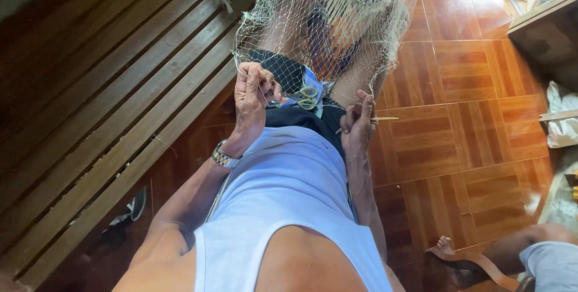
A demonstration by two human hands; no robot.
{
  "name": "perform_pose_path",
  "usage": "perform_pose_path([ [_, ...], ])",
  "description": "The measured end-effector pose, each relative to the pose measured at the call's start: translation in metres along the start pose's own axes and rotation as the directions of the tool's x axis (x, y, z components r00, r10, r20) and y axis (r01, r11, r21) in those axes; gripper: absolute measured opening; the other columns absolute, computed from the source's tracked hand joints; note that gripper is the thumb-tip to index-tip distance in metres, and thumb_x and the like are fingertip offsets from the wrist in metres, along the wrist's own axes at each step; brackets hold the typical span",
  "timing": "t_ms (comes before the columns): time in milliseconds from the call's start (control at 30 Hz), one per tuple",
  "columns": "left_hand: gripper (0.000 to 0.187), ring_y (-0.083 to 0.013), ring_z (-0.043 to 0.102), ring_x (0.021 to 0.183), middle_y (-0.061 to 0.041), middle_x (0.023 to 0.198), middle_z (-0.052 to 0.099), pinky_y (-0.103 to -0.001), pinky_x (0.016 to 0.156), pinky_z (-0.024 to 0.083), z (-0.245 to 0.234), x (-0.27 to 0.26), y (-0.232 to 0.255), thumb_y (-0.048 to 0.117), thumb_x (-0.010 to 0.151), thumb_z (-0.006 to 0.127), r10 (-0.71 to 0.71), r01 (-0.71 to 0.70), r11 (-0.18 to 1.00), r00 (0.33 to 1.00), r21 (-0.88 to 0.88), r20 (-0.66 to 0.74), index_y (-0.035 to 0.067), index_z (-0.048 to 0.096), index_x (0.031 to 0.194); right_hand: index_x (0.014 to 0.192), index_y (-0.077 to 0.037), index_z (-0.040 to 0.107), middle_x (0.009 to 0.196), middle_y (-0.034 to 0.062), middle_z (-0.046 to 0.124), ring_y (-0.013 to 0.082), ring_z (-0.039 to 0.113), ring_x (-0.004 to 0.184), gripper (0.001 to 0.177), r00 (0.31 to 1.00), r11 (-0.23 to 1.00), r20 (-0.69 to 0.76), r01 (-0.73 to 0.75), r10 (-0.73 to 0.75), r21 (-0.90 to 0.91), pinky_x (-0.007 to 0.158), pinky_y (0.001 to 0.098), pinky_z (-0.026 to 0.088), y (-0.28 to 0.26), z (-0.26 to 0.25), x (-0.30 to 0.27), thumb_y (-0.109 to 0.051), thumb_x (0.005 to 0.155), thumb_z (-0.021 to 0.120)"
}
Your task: Repairing a fishing net by cutting markers and weaving with a net needle
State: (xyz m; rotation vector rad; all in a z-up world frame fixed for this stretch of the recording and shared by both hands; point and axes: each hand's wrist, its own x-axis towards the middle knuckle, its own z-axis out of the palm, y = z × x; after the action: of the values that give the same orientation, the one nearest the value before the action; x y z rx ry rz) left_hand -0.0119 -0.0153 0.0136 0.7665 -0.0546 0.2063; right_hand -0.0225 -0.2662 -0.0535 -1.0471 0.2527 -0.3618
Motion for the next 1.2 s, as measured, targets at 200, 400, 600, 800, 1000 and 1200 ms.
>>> perform_pose_path([
  [200,0.022,-0.0219,0.065,0.062,-0.004,0.075,0.043,-0.039,0.056,0.067,-0.002,0.004,0.004,0.028,0.112,0.040,-0.007,0.008,0.999,1.000,-0.037,0.029,0.011,0.045,0.100,0.116,-0.014,0.069,0.066,0.0073,0.066,0.0047,0.021,0.032,0.034,1.000,1.000,-0.025,0.016,-0.016,-0.020,0.030,0.0182,0.022,0.007,0.001,0.002,-0.042,0.108,0.052],
  [400,0.021,-0.0213,0.063,0.060,-0.002,0.073,0.040,-0.038,0.054,0.065,-0.002,0.005,0.003,0.027,0.112,0.040,0.011,-0.010,1.000,0.999,-0.027,0.038,0.011,0.043,0.099,0.117,-0.013,0.069,0.067,0.0086,0.068,0.0047,0.021,0.032,0.034,0.999,1.000,-0.040,0.016,-0.017,-0.014,0.030,0.0182,0.022,0.004,0.008,-0.002,-0.041,0.108,0.052],
  [600,0.020,-0.0196,0.058,0.056,-0.001,0.070,0.035,-0.036,0.051,0.062,-0.004,0.007,0.000,0.025,0.113,0.040,0.041,-0.038,0.998,0.998,-0.046,0.046,0.011,0.043,0.099,0.115,-0.011,0.069,0.068,0.0113,0.068,0.0047,0.022,0.033,0.032,0.999,0.999,-0.023,0.028,-0.029,-0.029,0.031,0.0176,0.023,0.003,0.011,-0.004,-0.038,0.108,0.054],
  [800,0.019,-0.0177,0.056,0.056,0.001,0.069,0.034,-0.034,0.052,0.061,-0.003,0.006,0.000,0.025,0.113,0.039,0.040,-0.037,0.998,0.997,-0.056,0.064,0.012,0.042,0.100,0.115,-0.008,0.069,0.068,0.0131,0.068,0.0048,0.021,0.033,0.034,0.999,0.998,-0.015,0.042,-0.043,-0.056,0.031,0.0183,0.024,-0.003,0.011,-0.005,-0.038,0.108,0.054],
  [1000,0.019,-0.0163,0.054,0.057,0.001,0.071,0.034,-0.031,0.050,0.057,0.001,0.002,0.002,0.027,0.113,0.038,0.029,-0.027,0.999,0.998,-0.037,0.054,0.013,0.042,0.101,0.115,-0.009,0.069,0.070,0.0127,0.069,0.0040,0.021,0.034,0.033,0.999,0.995,-0.004,0.050,-0.050,-0.083,0.031,0.0178,0.023,-0.005,0.007,-0.004,-0.038,0.108,0.054],
  [1200,0.019,-0.0143,0.051,0.058,0.001,0.073,0.036,-0.031,0.050,0.054,0.004,0.000,-0.004,0.028,0.113,0.039,0.030,-0.027,0.998,0.998,-0.060,0.048,0.013,0.043,0.103,0.115,-0.009,0.067,0.070,0.0122,0.069,0.0043,0.022,0.034,0.033,0.998,0.991,0.024,0.067,-0.065,-0.114,0.031,0.0177,0.024,-0.010,0.009,-0.004,-0.038,0.109,0.052],
])
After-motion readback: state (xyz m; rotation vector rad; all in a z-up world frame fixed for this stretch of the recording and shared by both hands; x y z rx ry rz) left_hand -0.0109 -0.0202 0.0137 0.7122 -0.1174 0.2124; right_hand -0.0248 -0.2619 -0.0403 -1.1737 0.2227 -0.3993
